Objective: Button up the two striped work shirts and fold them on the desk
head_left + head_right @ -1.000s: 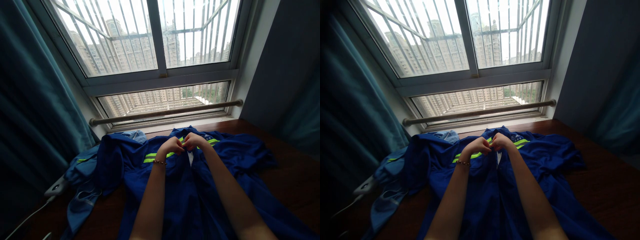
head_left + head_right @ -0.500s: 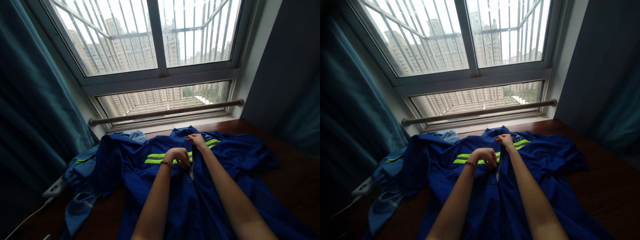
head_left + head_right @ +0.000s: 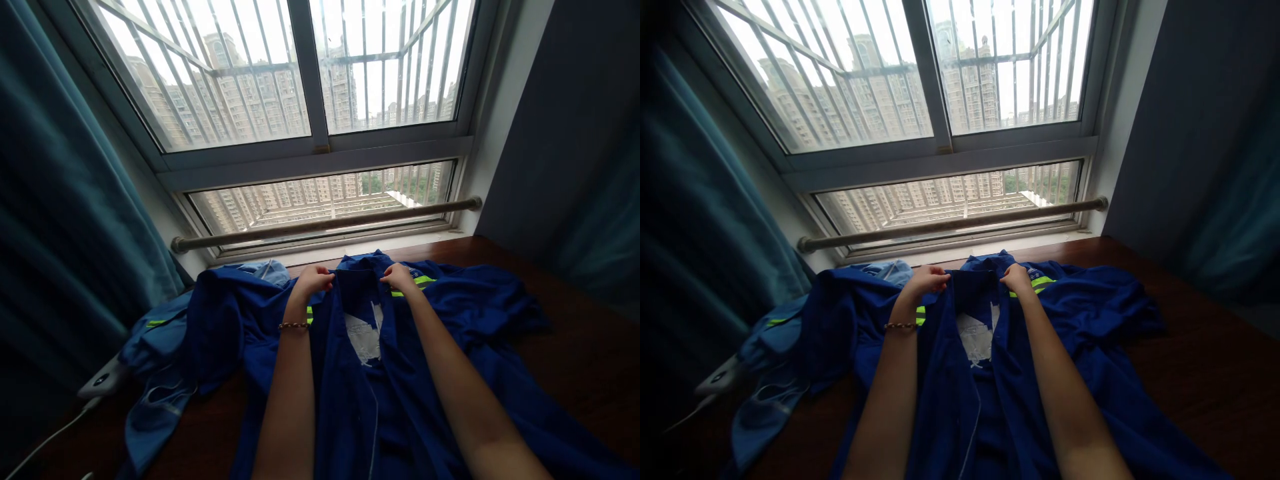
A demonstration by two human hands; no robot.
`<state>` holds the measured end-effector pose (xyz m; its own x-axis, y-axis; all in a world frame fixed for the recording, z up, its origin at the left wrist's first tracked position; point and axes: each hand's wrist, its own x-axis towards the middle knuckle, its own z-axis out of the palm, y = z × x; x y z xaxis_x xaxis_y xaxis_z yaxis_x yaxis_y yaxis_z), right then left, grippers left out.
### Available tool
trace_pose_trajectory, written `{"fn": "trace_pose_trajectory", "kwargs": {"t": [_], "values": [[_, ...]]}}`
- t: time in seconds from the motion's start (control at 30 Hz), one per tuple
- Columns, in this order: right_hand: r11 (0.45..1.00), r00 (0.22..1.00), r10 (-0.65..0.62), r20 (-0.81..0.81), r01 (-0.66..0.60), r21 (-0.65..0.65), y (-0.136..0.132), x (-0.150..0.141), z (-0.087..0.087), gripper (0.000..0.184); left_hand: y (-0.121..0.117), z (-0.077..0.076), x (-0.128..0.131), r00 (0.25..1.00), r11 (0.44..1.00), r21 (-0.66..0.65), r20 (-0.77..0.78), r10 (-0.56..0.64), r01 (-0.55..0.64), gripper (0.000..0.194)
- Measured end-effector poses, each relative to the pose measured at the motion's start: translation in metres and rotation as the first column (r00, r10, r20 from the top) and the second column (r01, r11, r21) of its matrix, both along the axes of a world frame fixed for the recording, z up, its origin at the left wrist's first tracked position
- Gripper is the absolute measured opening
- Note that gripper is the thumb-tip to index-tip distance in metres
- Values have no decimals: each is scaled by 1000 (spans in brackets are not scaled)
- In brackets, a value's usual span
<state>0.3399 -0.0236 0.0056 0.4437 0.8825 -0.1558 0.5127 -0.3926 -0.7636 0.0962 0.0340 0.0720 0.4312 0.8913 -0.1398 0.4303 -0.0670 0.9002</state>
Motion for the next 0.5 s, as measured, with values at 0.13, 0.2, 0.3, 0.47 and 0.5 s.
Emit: {"fn": "trace_pose_trajectory", "kwargs": {"t": [0.13, 0.2, 0.3, 0.47, 0.5], "values": [[994, 997, 70, -17, -71, -83, -3, -4, 2, 21, -3, 12, -13, 994, 990, 92, 23, 102, -104, 18], [985, 991, 131, -32, -134, -105, -7, -5, 8, 17, -5, 16, -17, 990, 979, 144, 31, 140, -143, 19], [984, 985, 172, 26, -171, -57, -11, -11, 24, 6, -7, 16, -17, 988, 976, 155, 45, 146, -151, 16], [996, 959, 41, 280, -62, 65, -19, -40, 59, 9, -11, 1, 9, 998, 999, -32, 58, 37, -35, 16], [995, 941, 3, 339, -35, 89, -22, -50, 63, 13, -12, -5, 16, 999, 997, -73, 50, -1, 5, 16]]}}
